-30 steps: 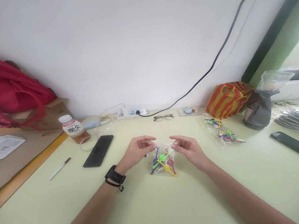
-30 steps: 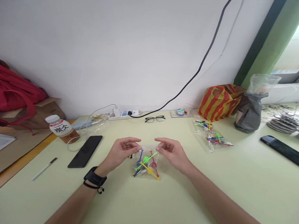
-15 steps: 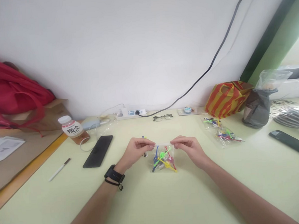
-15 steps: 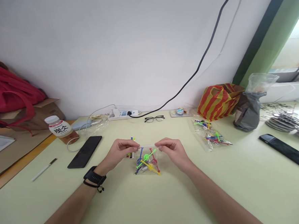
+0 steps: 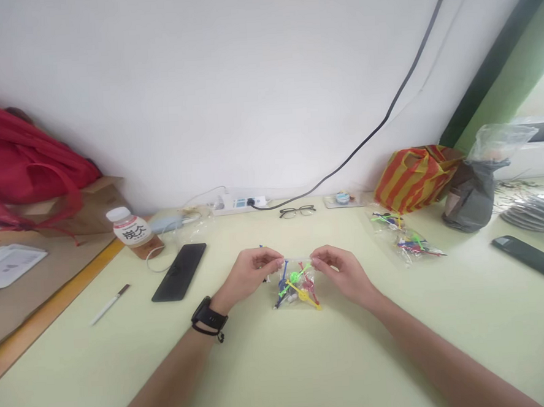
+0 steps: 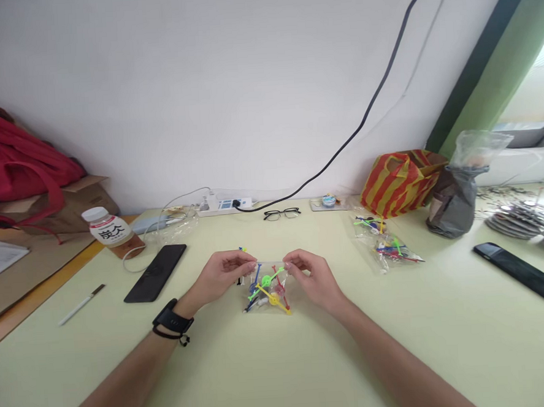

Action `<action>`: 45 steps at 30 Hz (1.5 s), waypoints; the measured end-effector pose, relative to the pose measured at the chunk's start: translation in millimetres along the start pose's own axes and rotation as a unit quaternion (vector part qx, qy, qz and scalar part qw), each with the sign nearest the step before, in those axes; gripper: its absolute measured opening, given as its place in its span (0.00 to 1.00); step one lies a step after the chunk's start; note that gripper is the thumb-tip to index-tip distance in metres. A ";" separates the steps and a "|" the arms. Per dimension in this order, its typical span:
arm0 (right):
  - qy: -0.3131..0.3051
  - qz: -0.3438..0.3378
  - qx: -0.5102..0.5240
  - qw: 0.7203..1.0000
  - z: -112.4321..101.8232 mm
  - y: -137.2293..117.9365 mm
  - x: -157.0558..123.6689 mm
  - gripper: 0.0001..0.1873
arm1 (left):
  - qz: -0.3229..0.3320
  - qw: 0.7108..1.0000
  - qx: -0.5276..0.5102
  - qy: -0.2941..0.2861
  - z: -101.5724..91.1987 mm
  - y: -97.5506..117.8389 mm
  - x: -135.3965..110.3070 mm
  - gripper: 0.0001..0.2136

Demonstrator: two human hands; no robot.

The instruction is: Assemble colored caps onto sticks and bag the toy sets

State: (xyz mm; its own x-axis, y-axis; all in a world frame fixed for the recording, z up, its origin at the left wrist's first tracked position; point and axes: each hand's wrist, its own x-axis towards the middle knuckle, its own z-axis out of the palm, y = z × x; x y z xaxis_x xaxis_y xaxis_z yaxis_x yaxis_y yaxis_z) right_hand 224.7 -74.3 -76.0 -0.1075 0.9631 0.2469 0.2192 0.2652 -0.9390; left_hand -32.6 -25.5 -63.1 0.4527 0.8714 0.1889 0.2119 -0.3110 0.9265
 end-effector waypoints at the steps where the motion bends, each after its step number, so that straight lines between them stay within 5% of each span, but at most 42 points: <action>1: 0.002 0.001 0.008 1.000 -0.3 -0.3 0.0 0.11 | -0.003 1.000 -0.008 0.004 0.0 -0.2 0.0 0.12; 9: 0.020 -0.049 0.048 0.997 -4.8 -4.8 -0.8 0.09 | 0.011 0.996 -0.082 0.028 0.5 3.1 -1.2 0.09; 18: 0.013 -0.045 0.017 0.999 -4.5 -6.9 -0.8 0.10 | -0.011 0.999 -0.031 0.002 4.7 8.0 -0.9 0.12; 24: -0.059 -0.053 -0.056 0.995 -2.4 -9.5 -3.4 0.10 | 0.021 0.996 0.067 -0.048 10.2 16.9 -3.9 0.10; 34: -0.111 -0.027 -0.053 0.992 -0.7 -18.9 -6.1 0.13 | 0.004 0.996 -0.015 -0.089 25.4 26.7 -10.2 0.10; 41: -0.116 -0.012 -0.081 0.990 -11.1 -21.8 -3.0 0.19 | -0.034 0.996 -0.009 -0.083 17.2 22.7 -6.8 0.11; 45: -0.129 -0.009 -0.071 0.989 -19.7 -22.8 -1.3 0.20 | -0.048 0.998 -0.002 -0.031 13.3 20.9 -4.4 0.12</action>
State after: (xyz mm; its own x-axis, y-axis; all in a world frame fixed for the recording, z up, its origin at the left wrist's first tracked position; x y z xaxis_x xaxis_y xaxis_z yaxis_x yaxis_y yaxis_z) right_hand 238.9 -80.7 -50.2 -0.3530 0.9187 0.1771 0.3463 0.3042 -0.8874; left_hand -18.6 -40.9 -48.8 0.4828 0.8722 0.0781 0.2545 -0.2251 0.9405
